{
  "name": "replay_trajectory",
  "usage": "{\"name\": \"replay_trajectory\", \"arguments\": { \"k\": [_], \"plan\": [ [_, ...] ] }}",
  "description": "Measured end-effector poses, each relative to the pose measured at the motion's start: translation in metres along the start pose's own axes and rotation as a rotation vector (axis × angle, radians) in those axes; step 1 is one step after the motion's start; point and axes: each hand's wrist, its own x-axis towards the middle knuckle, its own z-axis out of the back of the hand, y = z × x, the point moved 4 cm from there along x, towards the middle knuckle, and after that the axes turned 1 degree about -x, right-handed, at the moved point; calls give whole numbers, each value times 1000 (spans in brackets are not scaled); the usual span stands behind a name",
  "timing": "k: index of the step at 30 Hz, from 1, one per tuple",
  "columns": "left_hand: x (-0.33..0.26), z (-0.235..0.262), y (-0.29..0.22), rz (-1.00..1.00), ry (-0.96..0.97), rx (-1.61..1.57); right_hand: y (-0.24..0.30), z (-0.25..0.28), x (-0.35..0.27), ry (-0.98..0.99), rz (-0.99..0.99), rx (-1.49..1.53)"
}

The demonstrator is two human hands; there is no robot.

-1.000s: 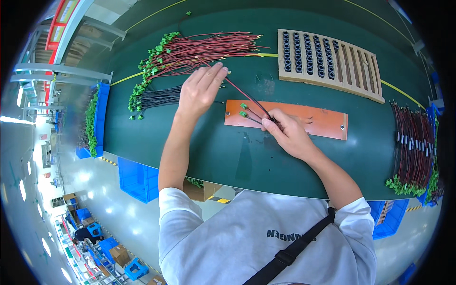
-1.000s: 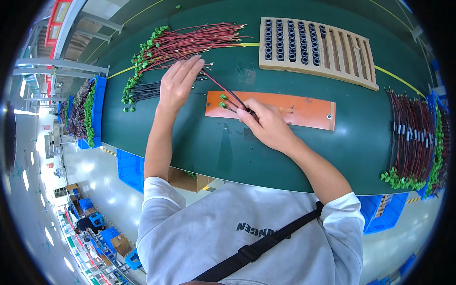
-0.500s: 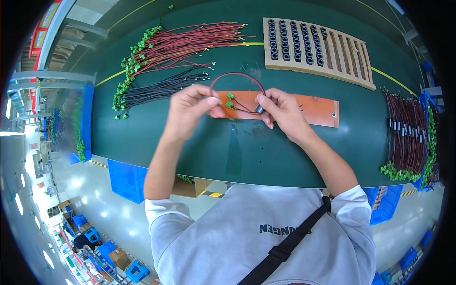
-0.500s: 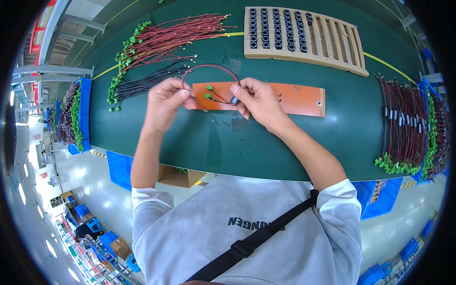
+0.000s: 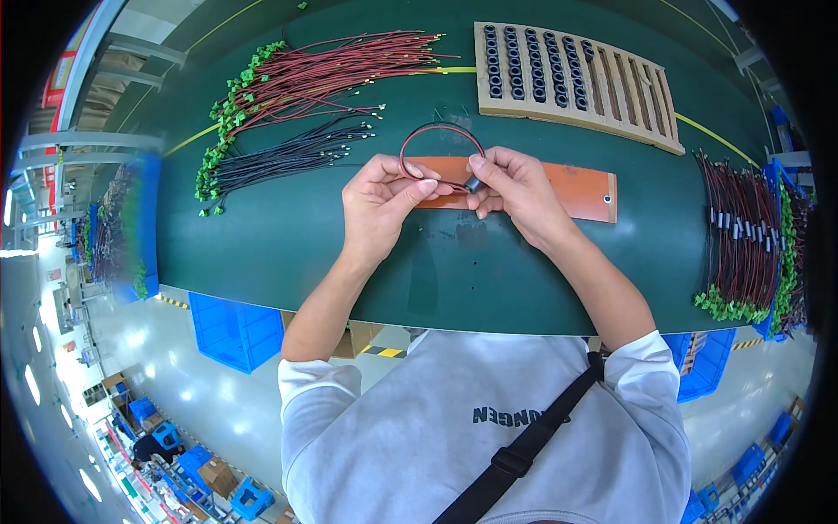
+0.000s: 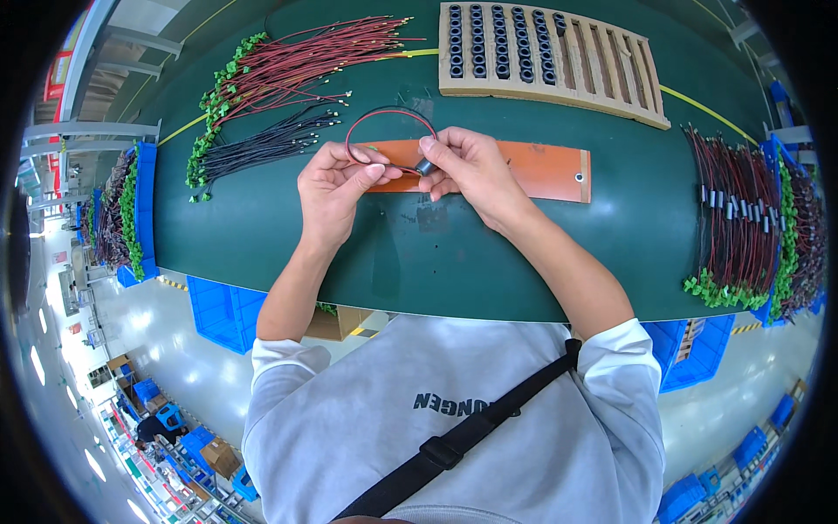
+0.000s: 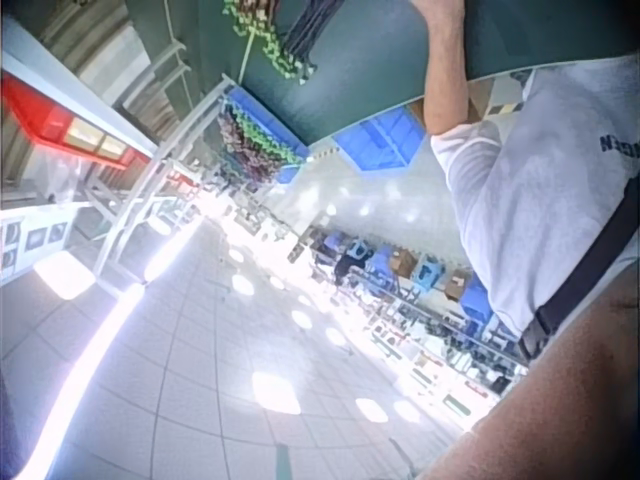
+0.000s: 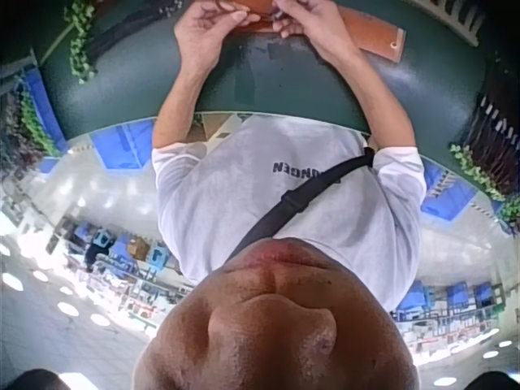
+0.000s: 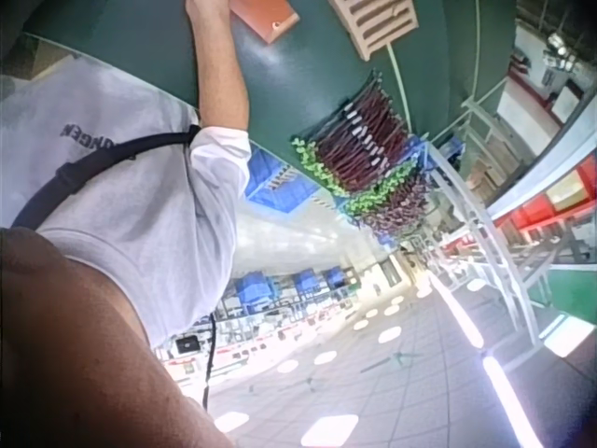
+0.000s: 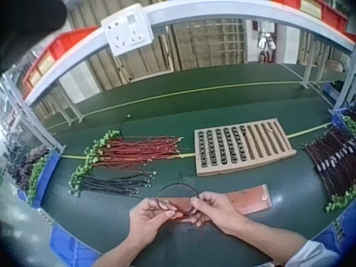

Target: The person assembles wire harnesses by picking up a black wire and a red wire, inserting them into a gray connector, and attaching a green terminal to the connector. The person repeats this process multiple times, placing the finished harnesses into a pile on the right side of the table.

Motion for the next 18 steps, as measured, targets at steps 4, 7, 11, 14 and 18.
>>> {"name": "replay_trajectory", "arguments": {
  "k": [4,7,11,14,18],
  "plan": [
    [-6,0,1,-72,8,12,0,1,0,-10,-2,2],
    [-10,-5,1,-96,52,-16,-1,2,0,-5,12,10],
    [-16,-6,6,-122,103,34,-1,2,0,-15,-2,35],
    [-18,-8,7,-182,126,207,0,2,-1,-17,17,40],
    [-14,-13,-2,-427,162,663,1,0,-2,-5,84,-65]
  ]
}}
